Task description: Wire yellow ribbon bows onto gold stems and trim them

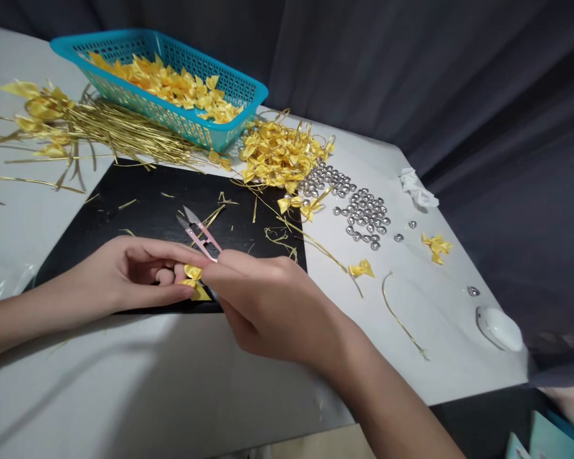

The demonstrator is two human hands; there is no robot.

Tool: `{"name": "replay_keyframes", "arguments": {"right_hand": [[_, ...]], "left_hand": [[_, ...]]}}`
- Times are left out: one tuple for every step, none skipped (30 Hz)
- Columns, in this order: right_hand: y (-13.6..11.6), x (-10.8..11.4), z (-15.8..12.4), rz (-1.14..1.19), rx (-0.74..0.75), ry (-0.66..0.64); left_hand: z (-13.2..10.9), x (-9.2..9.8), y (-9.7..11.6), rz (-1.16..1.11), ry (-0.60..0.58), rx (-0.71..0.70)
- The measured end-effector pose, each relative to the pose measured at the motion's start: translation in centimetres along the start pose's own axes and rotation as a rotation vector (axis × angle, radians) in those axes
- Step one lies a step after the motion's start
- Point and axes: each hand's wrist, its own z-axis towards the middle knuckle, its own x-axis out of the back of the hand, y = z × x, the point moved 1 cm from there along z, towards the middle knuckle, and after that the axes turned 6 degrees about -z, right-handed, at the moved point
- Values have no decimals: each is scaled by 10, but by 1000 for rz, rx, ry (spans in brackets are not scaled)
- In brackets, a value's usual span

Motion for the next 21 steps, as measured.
{"name": "replay_keyframes", "arguments": {"right_hand": [[0,0,0,-1,-6,-6],[-1,0,0,-5,-11,-12],[-1,0,0,-11,-17,-18],[-1,-1,0,-18,-23,-23],[-1,-1,0,-23,-28,-26],[-2,-1,0,-28,-29,-28],[-2,-1,0,-34,-30,-33],[-3,-1,0,-40,-32,-36],[-3,-1,0,-43,-34,-35],[-3,-1,0,-44,-36,-27],[-3,-1,-1,-43,-34,-17],[-2,-1,-1,-43,-32,-7],[-2,-1,-1,-43,-29,1],[-2,-2,-1,-43,-26,5],[-1,-2,-1,-42,-25,2],[-1,-2,-1,-40,-23,-5],[-1,-2,-1,-35,-23,-10],[-1,-2,-1,-29,-25,-11],[-1,-2,-1,-25,-29,-9],[-1,-3,-1,-24,-34,-7],[-1,-3,-1,-27,-41,-8]], "left_hand": [[0,0,-1,6,-4,8],[0,1,-1,12,-6,16],[0,1,-2,16,-5,21],[0,1,-2,20,-2,25],[0,1,-2,23,1,27],[0,1,-3,24,5,26],[1,1,-3,25,11,25],[1,1,-3,26,16,24],[1,1,-3,26,22,21],[1,1,-3,25,26,19],[1,1,-3,24,29,17],[1,1,-3,23,28,16],[1,1,-3,22,25,15],[1,1,-3,21,22,14],[1,2,-3,20,19,15],[1,2,-4,20,18,16],[1,2,-4,21,18,16],[1,2,-4,23,19,16],[1,2,-4,25,20,15],[1,2,-4,27,20,14],[1,2,-4,28,20,14]]}}
